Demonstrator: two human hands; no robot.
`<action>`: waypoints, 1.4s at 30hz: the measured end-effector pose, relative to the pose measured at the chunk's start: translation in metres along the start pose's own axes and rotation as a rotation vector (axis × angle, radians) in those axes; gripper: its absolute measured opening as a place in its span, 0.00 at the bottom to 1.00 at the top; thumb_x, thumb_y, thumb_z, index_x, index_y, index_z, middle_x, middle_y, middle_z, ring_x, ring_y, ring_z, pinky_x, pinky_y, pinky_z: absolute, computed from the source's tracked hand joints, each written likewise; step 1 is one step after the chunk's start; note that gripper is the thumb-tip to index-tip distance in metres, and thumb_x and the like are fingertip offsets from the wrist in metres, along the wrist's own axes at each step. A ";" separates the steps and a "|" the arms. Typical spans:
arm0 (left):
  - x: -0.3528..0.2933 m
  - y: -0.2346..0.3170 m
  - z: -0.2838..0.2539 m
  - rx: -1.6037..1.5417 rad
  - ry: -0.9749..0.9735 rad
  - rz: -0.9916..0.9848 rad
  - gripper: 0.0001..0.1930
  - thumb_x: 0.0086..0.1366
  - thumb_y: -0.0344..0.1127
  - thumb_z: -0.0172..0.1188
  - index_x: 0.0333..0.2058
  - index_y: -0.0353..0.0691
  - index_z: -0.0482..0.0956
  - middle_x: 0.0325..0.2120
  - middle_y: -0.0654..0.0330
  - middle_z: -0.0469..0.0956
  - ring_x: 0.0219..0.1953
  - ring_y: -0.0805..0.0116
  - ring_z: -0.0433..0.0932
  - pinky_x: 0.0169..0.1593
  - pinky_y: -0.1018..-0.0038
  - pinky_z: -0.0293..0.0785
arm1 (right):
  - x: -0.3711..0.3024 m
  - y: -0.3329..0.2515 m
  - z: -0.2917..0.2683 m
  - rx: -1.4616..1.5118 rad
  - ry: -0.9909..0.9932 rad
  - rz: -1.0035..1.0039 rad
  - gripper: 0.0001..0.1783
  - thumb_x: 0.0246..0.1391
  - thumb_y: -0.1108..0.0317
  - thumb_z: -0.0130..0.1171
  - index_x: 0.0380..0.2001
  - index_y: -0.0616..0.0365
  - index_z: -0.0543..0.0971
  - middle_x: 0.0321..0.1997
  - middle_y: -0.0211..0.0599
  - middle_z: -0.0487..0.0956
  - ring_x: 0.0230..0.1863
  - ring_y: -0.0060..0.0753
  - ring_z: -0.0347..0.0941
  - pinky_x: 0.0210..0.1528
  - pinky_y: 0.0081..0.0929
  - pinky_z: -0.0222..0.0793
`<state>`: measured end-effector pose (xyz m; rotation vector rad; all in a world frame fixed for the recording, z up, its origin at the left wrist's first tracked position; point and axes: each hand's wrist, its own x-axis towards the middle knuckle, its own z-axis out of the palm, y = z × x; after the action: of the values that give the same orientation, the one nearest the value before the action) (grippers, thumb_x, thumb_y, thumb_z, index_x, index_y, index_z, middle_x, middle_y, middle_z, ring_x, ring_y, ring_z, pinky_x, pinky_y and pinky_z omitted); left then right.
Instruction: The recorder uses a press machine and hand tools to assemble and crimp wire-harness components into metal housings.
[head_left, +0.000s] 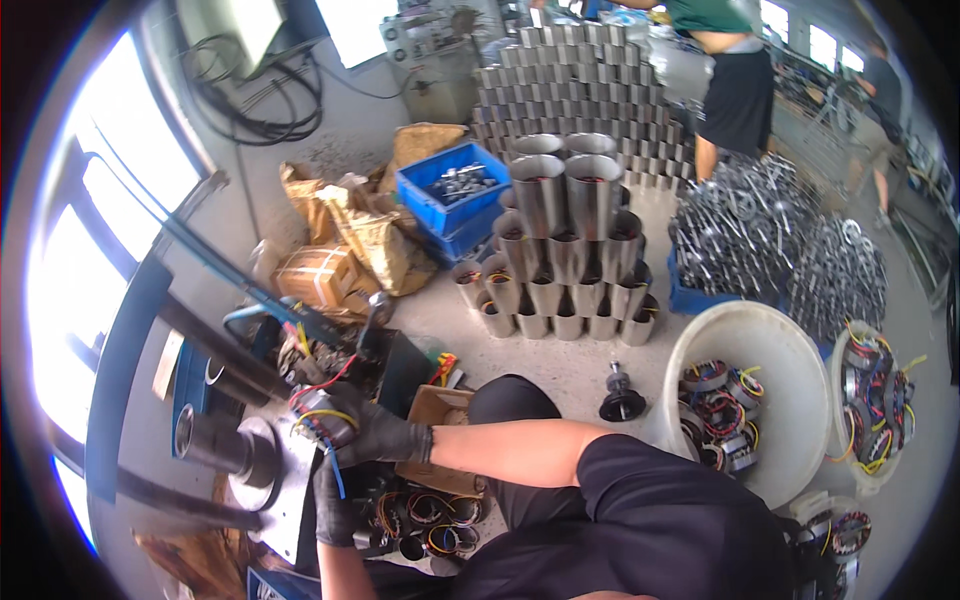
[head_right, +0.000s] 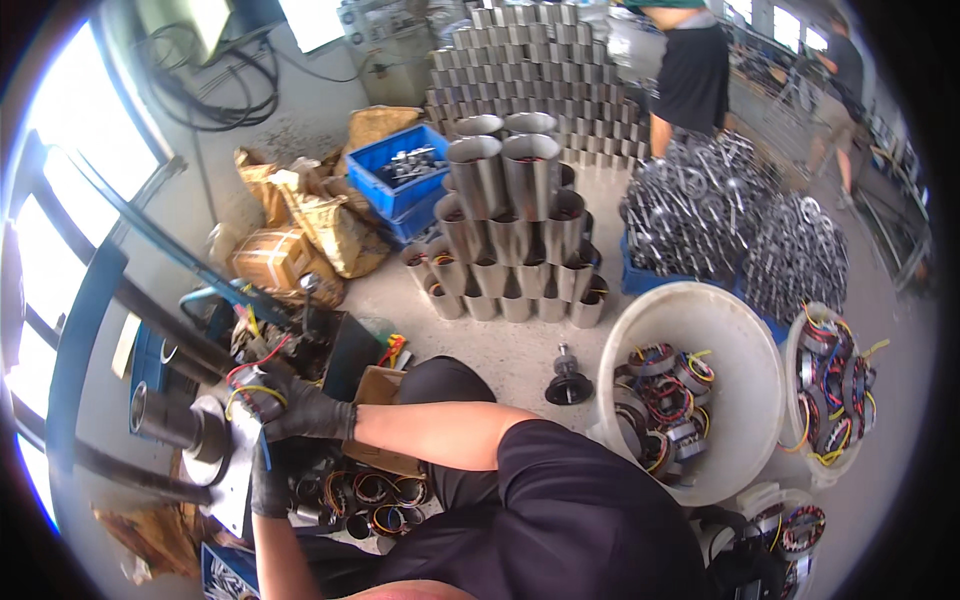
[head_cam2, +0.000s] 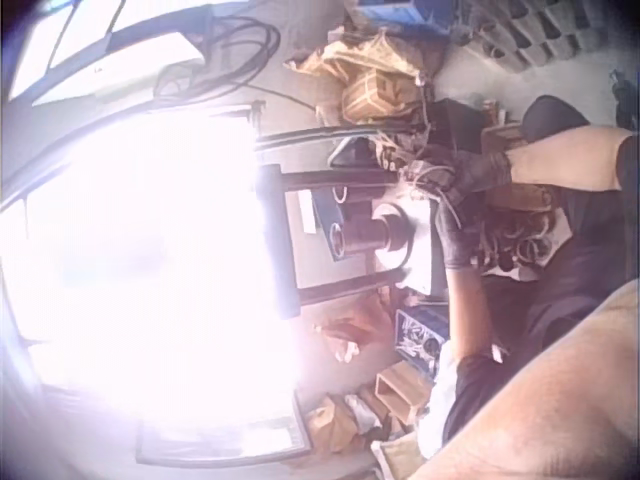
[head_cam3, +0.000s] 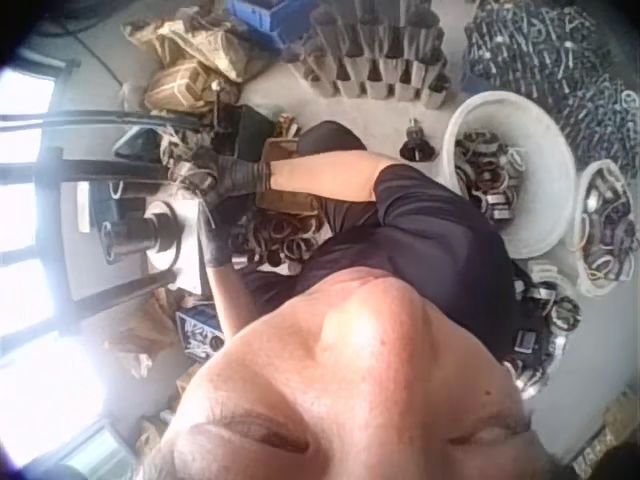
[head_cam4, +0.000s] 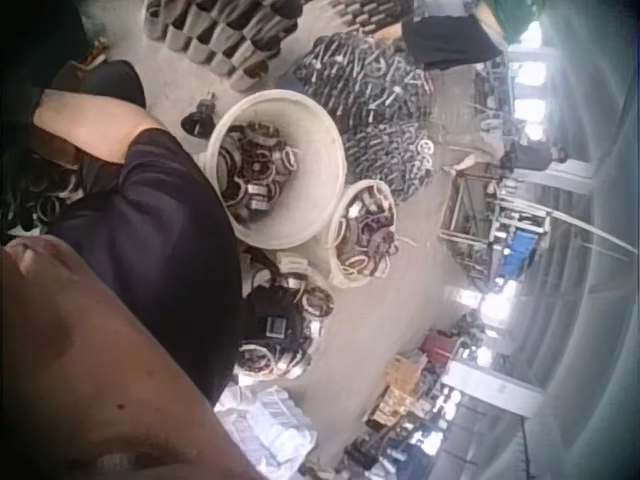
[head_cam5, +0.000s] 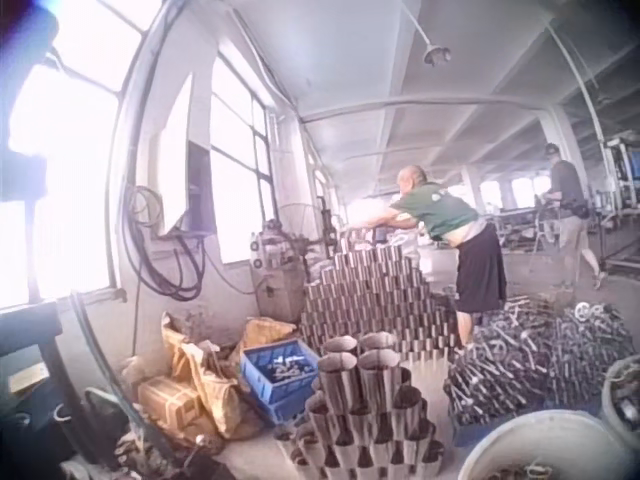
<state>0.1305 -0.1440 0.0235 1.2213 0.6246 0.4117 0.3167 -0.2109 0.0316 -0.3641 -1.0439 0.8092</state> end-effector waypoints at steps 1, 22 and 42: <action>0.006 -0.010 -0.004 0.148 0.149 0.211 0.23 0.72 0.46 0.58 0.58 0.36 0.73 0.52 0.52 0.79 0.52 0.59 0.81 0.52 0.66 0.80 | -0.002 0.001 -0.005 0.021 0.005 0.031 0.47 0.41 0.69 0.80 0.65 0.51 0.68 0.59 0.30 0.75 0.64 0.28 0.68 0.69 0.32 0.64; 0.074 -0.060 -0.112 -0.322 0.329 0.289 0.19 0.69 0.41 0.58 0.52 0.33 0.77 0.48 0.52 0.81 0.52 0.62 0.80 0.59 0.64 0.76 | -0.012 0.084 -0.017 0.229 0.179 1.004 0.48 0.42 0.25 0.70 0.63 0.36 0.72 0.50 0.39 0.81 0.47 0.44 0.80 0.47 0.46 0.80; 0.045 -0.036 -0.081 0.648 0.060 0.642 0.07 0.67 0.25 0.55 0.42 0.35 0.79 0.42 0.59 0.75 0.45 0.67 0.77 0.51 0.70 0.76 | -0.034 0.141 -0.027 0.183 0.375 0.823 0.30 0.54 0.55 0.74 0.58 0.42 0.74 0.49 0.29 0.78 0.48 0.30 0.74 0.41 0.34 0.77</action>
<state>0.1115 -0.0681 -0.0378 2.0457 0.4086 0.8211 0.2727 -0.1405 -0.0899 -0.7758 -0.4363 1.4878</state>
